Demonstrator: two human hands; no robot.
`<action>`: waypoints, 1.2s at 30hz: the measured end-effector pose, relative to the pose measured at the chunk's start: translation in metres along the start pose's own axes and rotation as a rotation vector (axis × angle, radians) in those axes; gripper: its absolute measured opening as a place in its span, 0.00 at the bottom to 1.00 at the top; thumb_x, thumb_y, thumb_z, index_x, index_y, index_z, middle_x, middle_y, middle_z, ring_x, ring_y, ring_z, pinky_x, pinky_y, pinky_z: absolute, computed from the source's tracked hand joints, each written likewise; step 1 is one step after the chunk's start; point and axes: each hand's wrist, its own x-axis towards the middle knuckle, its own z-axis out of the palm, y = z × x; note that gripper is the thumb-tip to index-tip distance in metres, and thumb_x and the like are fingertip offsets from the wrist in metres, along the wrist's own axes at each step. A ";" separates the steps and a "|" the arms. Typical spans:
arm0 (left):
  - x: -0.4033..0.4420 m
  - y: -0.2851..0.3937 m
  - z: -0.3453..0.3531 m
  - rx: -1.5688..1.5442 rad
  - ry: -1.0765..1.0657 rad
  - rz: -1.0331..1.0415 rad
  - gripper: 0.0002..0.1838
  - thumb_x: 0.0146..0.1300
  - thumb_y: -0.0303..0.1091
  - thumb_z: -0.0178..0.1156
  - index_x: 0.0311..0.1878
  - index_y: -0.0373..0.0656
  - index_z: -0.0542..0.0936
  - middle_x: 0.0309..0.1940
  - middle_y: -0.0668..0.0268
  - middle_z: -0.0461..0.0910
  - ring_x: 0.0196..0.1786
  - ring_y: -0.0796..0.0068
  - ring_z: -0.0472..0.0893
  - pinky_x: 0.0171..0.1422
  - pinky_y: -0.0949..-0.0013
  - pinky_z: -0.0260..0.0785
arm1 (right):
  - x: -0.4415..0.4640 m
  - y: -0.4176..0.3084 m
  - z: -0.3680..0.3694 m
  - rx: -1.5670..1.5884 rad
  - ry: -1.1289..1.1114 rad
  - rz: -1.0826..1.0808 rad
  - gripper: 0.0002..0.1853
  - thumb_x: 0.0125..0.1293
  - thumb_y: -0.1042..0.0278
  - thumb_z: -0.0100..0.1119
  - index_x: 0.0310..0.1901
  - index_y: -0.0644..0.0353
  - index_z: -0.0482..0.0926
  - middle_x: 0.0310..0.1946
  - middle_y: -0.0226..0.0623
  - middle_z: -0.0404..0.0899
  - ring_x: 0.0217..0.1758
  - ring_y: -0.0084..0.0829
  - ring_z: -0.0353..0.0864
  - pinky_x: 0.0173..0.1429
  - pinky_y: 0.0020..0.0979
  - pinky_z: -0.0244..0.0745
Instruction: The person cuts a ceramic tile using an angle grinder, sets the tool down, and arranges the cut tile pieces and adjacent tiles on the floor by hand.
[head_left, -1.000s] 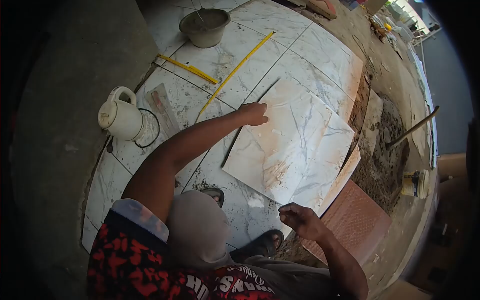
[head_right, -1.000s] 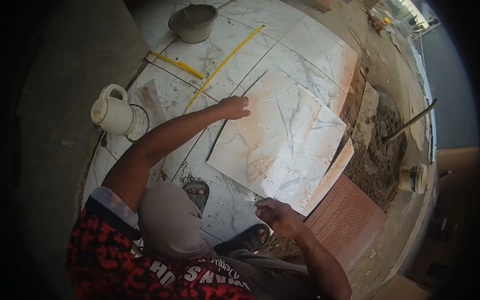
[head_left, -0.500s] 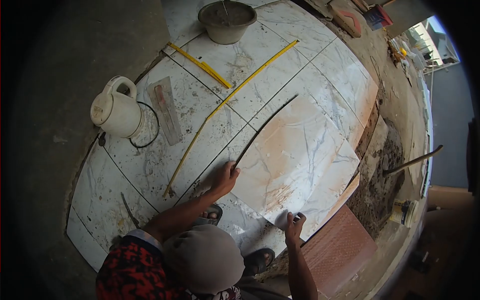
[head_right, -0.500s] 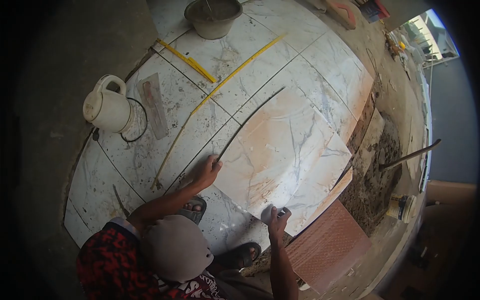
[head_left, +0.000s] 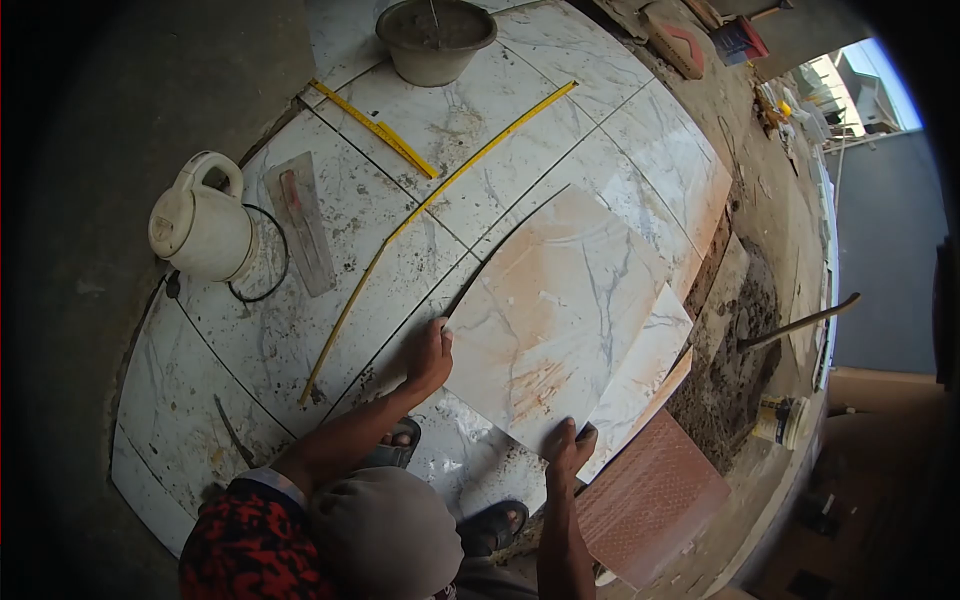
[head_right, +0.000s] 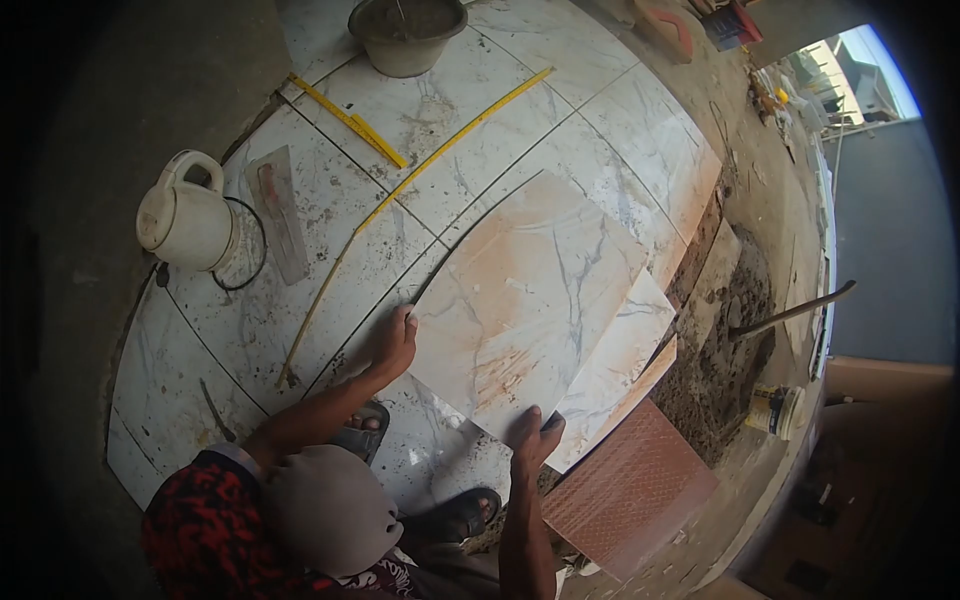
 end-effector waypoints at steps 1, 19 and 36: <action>0.008 -0.002 0.001 0.012 0.043 0.031 0.18 0.73 0.37 0.49 0.60 0.37 0.69 0.53 0.44 0.76 0.57 0.42 0.75 0.62 0.51 0.66 | 0.005 -0.005 0.006 -0.001 0.012 -0.046 0.19 0.67 0.56 0.62 0.41 0.66 0.70 0.34 0.31 0.71 0.38 0.23 0.66 0.44 0.29 0.66; 0.143 0.001 -0.089 0.307 0.216 0.207 0.17 0.71 0.33 0.51 0.55 0.30 0.76 0.51 0.42 0.76 0.56 0.43 0.75 0.62 0.54 0.68 | 0.066 -0.066 0.141 -0.205 -0.117 -0.056 0.24 0.67 0.58 0.57 0.52 0.73 0.70 0.39 0.53 0.79 0.42 0.41 0.78 0.51 0.39 0.72; 0.161 -0.002 -0.115 0.532 0.122 0.179 0.19 0.69 0.30 0.55 0.60 0.32 0.74 0.49 0.47 0.77 0.53 0.47 0.77 0.59 0.56 0.70 | 0.094 -0.039 0.160 -0.514 -0.506 -0.040 0.23 0.59 0.59 0.59 0.41 0.78 0.76 0.34 0.66 0.80 0.41 0.59 0.82 0.49 0.49 0.76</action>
